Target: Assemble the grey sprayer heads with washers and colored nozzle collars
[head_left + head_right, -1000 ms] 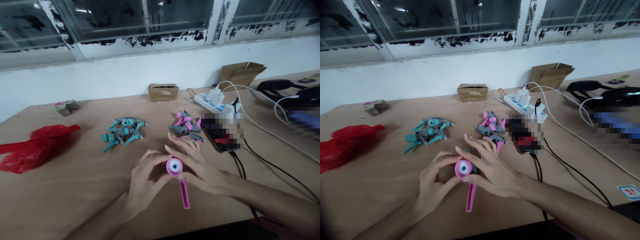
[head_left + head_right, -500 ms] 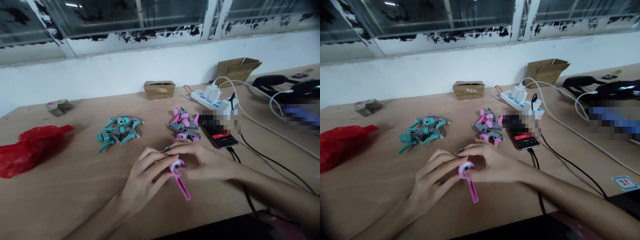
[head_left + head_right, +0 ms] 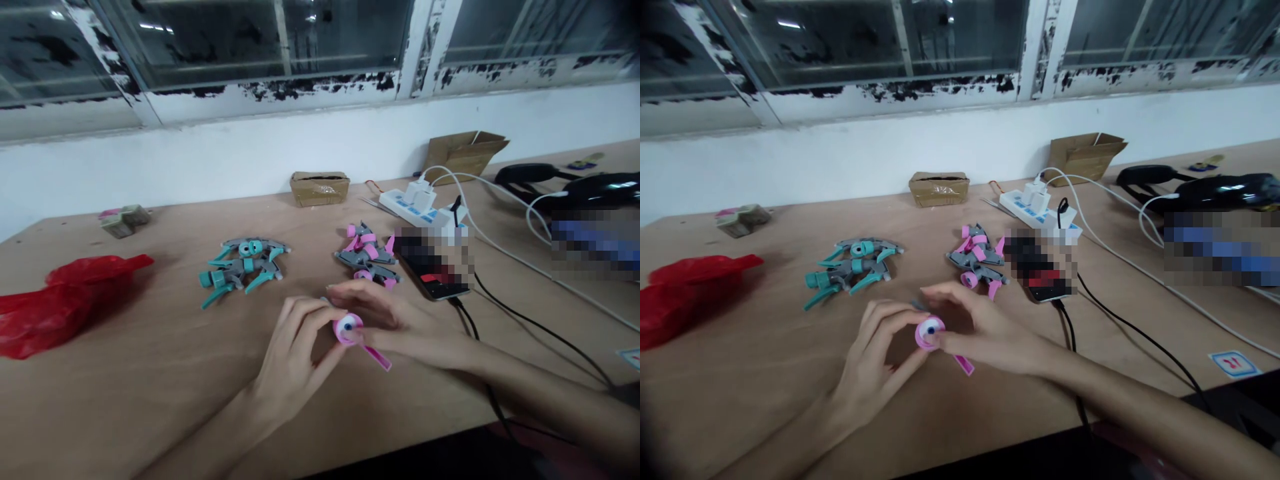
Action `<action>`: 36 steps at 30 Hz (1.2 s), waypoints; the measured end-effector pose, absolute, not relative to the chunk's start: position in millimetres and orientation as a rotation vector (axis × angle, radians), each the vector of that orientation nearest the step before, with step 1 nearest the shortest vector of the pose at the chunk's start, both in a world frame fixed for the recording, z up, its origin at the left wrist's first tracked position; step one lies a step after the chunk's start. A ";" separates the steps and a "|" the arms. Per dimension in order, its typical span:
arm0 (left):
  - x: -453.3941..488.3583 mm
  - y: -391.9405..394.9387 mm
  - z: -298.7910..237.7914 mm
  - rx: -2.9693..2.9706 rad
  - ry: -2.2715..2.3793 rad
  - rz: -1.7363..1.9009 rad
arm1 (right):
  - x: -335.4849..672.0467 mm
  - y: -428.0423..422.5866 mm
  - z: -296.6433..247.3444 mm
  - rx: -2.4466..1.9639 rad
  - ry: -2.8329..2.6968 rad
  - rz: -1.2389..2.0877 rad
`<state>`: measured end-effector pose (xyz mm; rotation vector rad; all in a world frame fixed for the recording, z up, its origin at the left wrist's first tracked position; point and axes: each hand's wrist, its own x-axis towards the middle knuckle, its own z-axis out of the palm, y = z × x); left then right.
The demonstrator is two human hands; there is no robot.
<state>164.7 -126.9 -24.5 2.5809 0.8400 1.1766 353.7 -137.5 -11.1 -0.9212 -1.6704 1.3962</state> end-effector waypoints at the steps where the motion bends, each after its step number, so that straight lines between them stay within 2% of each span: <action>1: 164.8 -126.8 -25.3 2.576 0.839 1.226 | 351.9 -139.3 -12.2 -0.900 -1.575 1.490; 9: 163.8 -127.3 -25.8 2.598 1.000 1.382 | 331.1 -141.1 -25.9 -0.799 -1.222 1.658; 16: 161.6 -128.6 -26.4 2.628 0.907 1.495 | 323.5 -137.0 -19.7 -0.794 -1.315 1.665; 26: 163.7 -124.4 -30.3 2.565 0.917 1.440 | 329.2 -131.0 -6.2 -1.024 -1.430 1.665; 36: 162.1 -117.9 -33.0 2.541 0.842 1.320 | 331.3 -125.6 -7.9 -1.194 -1.571 1.529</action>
